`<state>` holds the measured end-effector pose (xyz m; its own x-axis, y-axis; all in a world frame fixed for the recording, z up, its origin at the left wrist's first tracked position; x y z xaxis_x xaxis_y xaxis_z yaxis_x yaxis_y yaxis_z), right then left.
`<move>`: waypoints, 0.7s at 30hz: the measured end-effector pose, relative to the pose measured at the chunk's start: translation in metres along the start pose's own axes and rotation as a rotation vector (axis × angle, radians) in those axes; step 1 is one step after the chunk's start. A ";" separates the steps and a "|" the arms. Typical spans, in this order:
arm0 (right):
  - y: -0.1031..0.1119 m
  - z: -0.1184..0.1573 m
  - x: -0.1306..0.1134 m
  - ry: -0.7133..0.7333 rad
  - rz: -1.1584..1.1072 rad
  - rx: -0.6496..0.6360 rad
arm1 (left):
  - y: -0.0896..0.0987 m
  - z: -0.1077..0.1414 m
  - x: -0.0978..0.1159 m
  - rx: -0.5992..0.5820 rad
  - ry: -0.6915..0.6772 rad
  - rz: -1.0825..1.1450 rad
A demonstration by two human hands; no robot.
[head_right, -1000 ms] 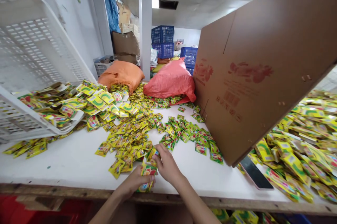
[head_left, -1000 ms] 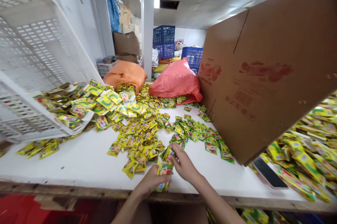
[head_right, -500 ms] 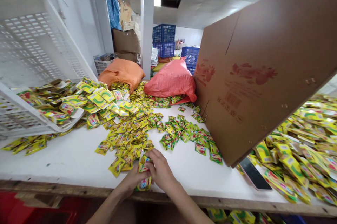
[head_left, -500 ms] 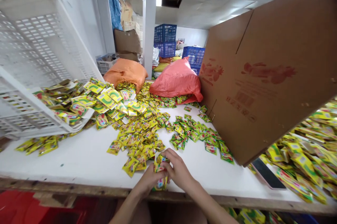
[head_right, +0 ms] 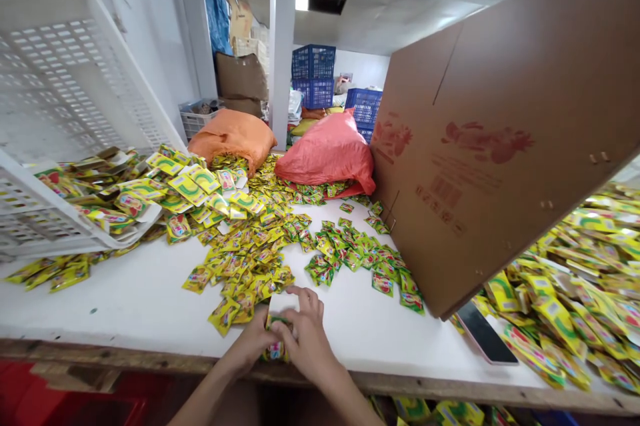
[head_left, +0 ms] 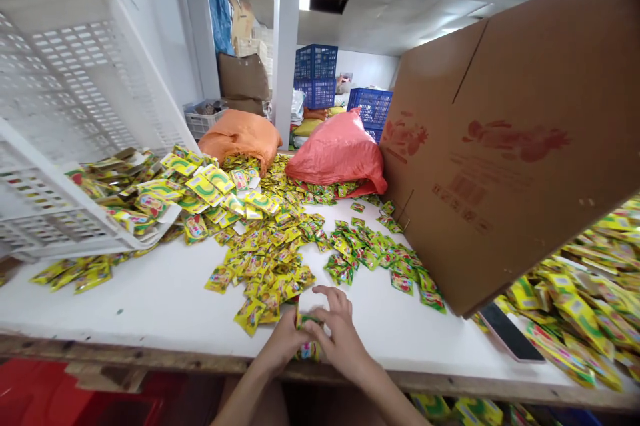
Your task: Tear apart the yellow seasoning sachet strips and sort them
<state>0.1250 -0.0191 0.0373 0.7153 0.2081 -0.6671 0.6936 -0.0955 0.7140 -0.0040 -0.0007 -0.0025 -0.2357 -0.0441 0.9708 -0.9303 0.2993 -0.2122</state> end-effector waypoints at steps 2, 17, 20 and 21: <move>-0.003 0.005 0.008 -0.037 -0.118 0.034 | 0.000 0.001 0.001 -0.017 -0.025 0.028; -0.013 0.004 0.021 -0.116 -0.423 0.010 | 0.010 0.010 0.005 0.048 -0.268 -0.325; -0.014 0.001 0.022 -0.151 -0.464 0.101 | 0.011 0.008 0.009 0.126 -0.321 -0.272; -0.015 0.002 0.022 -0.156 -0.478 0.109 | 0.011 0.008 0.009 0.130 -0.328 -0.257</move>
<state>0.1306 -0.0146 0.0118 0.3149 0.1063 -0.9432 0.9450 -0.1281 0.3011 -0.0186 -0.0055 0.0033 -0.0493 -0.4078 0.9117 -0.9931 0.1174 -0.0012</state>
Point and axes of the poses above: each hand's wrist, its own z-axis away from the middle knuckle, its own y-axis out of the back of the hand, x = y × z, the point moved 1 cm from there along -z, towards the middle knuckle, and after that the axes turned 13 degrees about -y, right-handed, at the moved point
